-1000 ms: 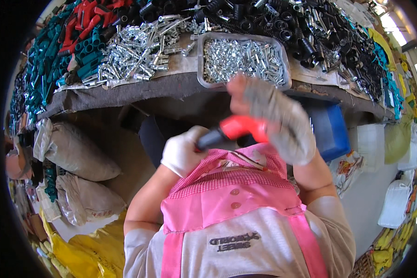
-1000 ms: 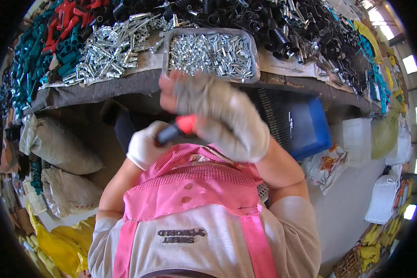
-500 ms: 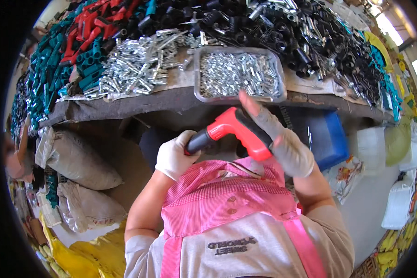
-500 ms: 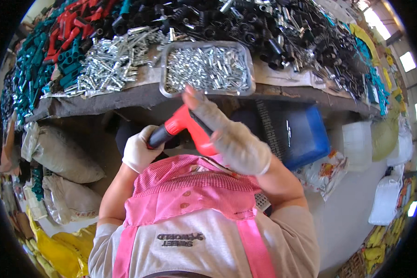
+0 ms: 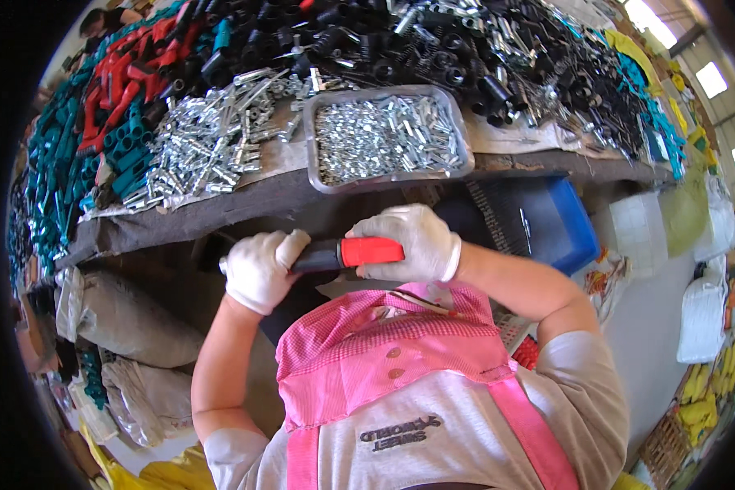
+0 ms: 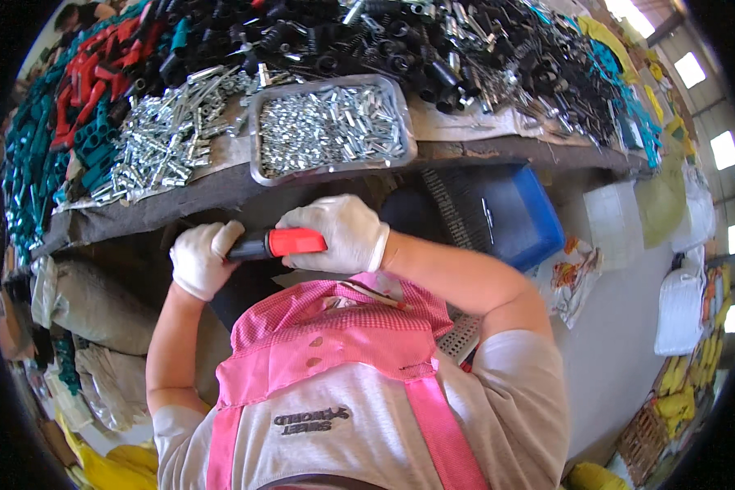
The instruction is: Assembling metal pins into plastic handles at a factory workbench.
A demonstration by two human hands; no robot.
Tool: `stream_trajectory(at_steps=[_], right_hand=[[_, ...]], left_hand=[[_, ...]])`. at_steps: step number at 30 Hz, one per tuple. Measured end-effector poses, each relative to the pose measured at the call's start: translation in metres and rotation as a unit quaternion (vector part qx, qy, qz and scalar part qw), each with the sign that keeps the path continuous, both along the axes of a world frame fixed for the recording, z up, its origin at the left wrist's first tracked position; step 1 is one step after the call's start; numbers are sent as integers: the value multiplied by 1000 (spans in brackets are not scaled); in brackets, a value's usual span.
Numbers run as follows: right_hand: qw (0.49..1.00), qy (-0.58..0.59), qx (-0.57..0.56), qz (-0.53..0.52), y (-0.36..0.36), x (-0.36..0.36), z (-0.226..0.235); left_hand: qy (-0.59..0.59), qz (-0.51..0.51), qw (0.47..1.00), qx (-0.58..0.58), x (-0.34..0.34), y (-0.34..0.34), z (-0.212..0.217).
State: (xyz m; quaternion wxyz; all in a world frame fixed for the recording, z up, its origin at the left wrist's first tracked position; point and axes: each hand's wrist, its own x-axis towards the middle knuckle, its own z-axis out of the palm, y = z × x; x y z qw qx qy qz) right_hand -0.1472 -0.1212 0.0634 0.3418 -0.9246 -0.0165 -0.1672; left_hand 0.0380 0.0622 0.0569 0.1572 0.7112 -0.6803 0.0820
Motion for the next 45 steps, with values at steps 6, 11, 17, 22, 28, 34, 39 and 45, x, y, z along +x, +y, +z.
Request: stream_trajectory(at_steps=[6, 11, 17, 22, 28, 34, 39, 45], right_hand=[[886, 60, 458, -48, 34, 41, -20], [973, 16, 80, 215, -4, 125, -7], [888, 197, -415, -19, -67, 231, -7], [968, 177, -174, -43, -66, 217, 27], [989, 52, -52, 125, -61, 127, 93], [969, 2, -123, 215, -65, 83, 84], [924, 346, 161, 29, -60, 61, 79], [879, 169, -304, -327, -167, 126, 33]], left_hand=[[22, 329, 820, -469, 29, -22, -5], [855, 9, 253, -453, 41, 2, -22], [855, 52, 356, -375, 25, 7, -41], [852, -10, 439, -283, 5, 1, -49], [816, -56, 563, -120, 0, -12, -44], [776, -83, 625, -14, -7, -29, -41], [534, -56, 839, -84, -15, -38, -53], [795, -14, 605, -31, -26, -49, -50]])
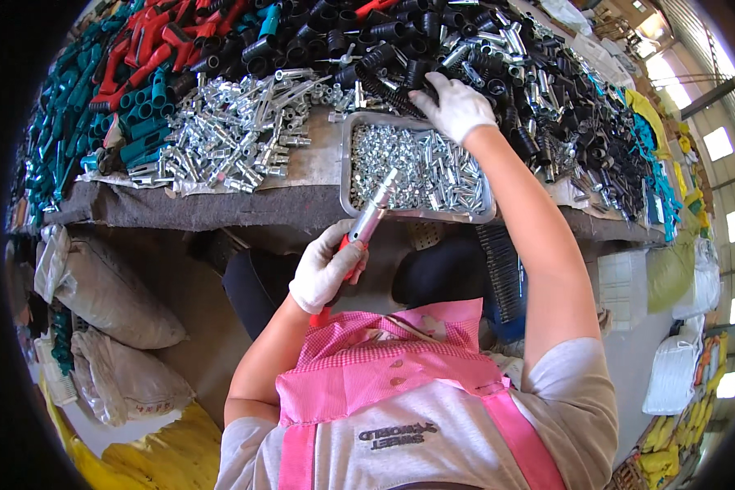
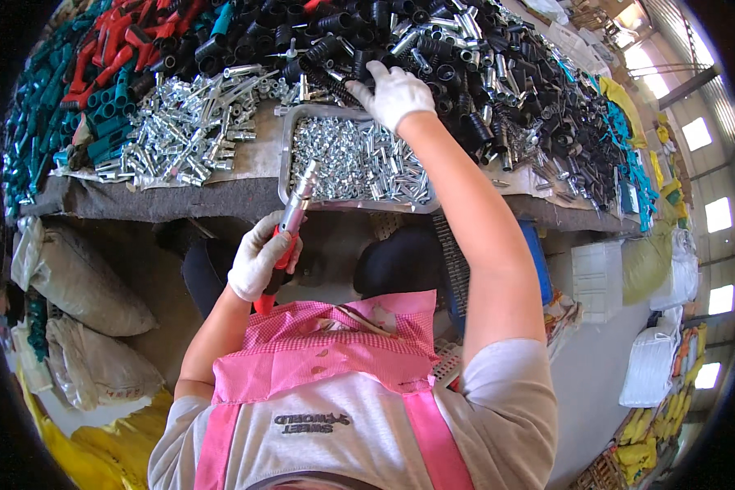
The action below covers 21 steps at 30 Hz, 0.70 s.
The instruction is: Assembling metal pins into plastic handles at a factory workbench.
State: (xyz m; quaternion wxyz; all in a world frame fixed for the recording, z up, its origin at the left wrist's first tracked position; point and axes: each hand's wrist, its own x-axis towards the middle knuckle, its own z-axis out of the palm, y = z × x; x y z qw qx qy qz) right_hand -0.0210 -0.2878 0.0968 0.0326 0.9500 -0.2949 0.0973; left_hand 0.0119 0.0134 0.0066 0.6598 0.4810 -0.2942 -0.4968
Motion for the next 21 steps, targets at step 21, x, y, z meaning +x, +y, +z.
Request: stream_trajectory(at_steps=[21], right_hand=[[674, -265, 579, 376, 120, -118, -9]], left_hand=[[37, -108, 993, -3, -29, 13, 24]])
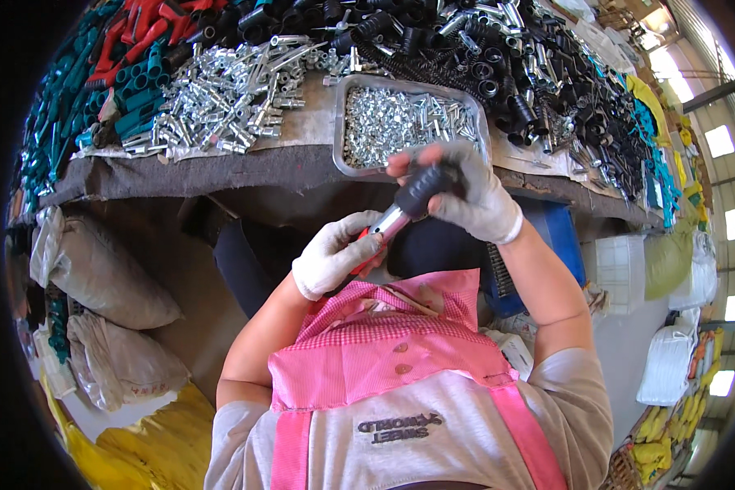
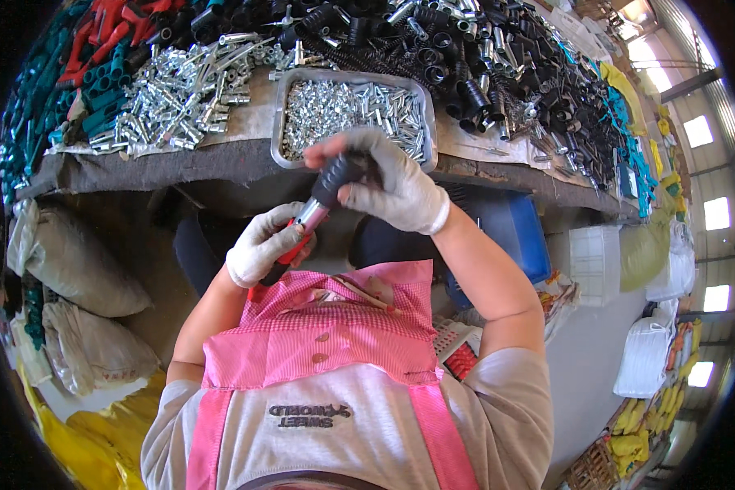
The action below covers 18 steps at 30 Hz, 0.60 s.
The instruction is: Assembling metal pins into plastic handles at a factory workbench.
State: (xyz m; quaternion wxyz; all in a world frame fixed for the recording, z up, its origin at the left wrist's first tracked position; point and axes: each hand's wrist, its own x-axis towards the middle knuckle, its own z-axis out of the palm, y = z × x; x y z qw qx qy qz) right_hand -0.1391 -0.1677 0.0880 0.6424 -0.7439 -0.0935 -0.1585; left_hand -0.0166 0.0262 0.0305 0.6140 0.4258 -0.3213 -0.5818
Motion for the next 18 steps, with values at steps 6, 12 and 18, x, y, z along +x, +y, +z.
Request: stream_trajectory(at_steps=[6, 12, 18], right_hand=[[956, 65, -274, 81, -3, -19, 36], [890, 113, -419, -137, 12, -39, 40], [909, 157, -376, -89, 20, -37, 39]], left_hand=[[-46, -17, 999, 12, -7, 13, -2], [-254, 46, 966, 13, -13, 21, 12], [-297, 36, 954, 34, -14, 19, 5]])
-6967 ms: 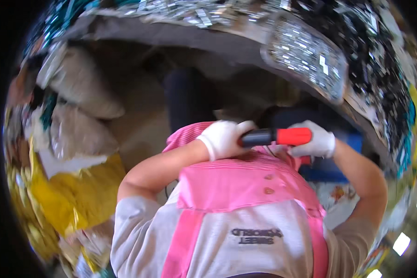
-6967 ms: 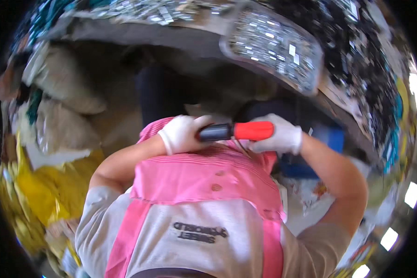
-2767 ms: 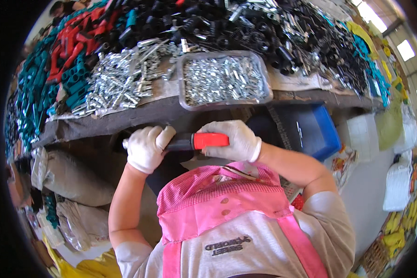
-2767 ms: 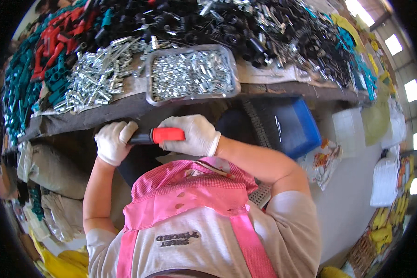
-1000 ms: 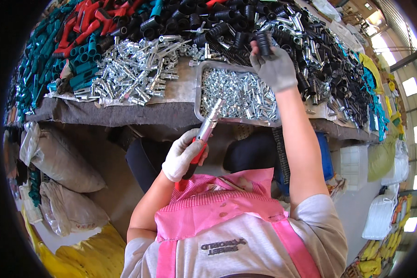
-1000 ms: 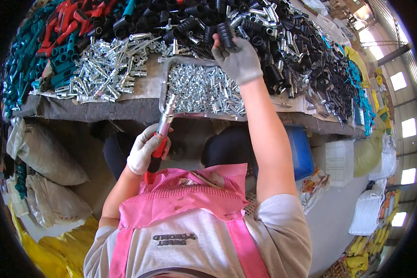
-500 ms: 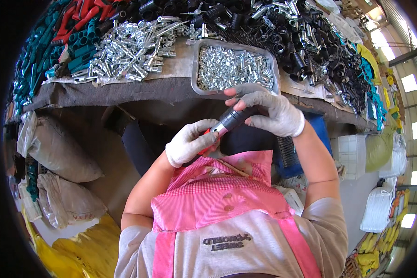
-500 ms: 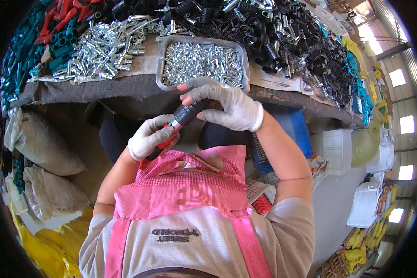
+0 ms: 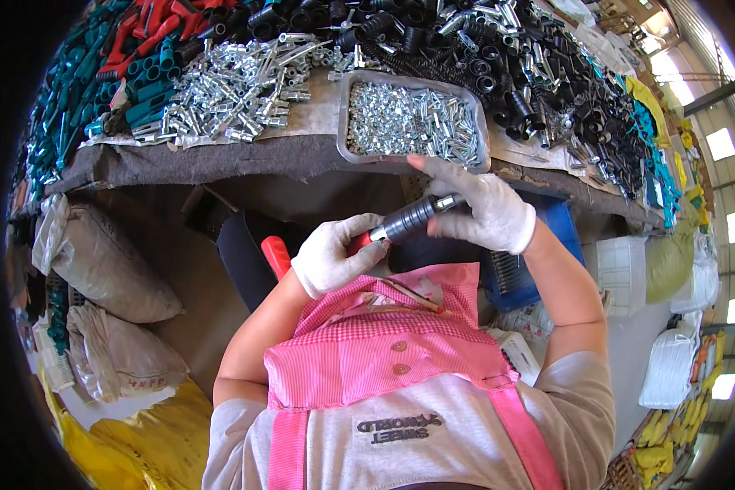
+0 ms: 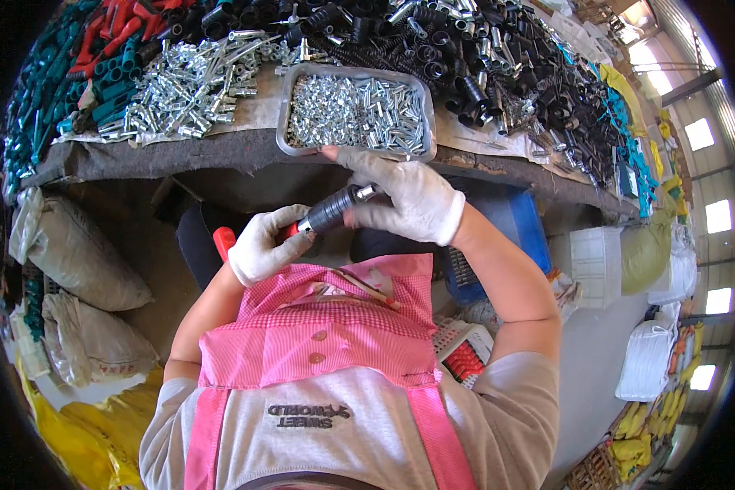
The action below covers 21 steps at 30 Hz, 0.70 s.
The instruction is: Assembling metal pins into plastic handles at a factory workbench.
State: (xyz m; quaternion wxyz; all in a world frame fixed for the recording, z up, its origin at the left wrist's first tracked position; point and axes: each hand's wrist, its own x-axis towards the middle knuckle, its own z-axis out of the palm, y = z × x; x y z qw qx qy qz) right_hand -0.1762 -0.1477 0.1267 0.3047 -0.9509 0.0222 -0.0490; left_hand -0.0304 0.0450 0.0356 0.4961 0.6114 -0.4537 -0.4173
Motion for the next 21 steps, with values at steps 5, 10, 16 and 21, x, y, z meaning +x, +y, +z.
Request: stream_trajectory(at_steps=[5, 10, 16, 21], right_hand=[[981, -96, 170, 14, 2, 0, -15], [994, -44, 80, -62, -2, -5, -10], [975, 13, 199, -94, 0, -4, -7], [627, -122, 754, 153, 19, 22, -82]], left_hand=[[15, -2, 1000, 5, -1, -1, 3], [23, -32, 998, 39, -5, -4, 5], [-8, -89, 994, -61, -12, -7, -27], [257, -61, 964, 25, -20, -16, -20]])
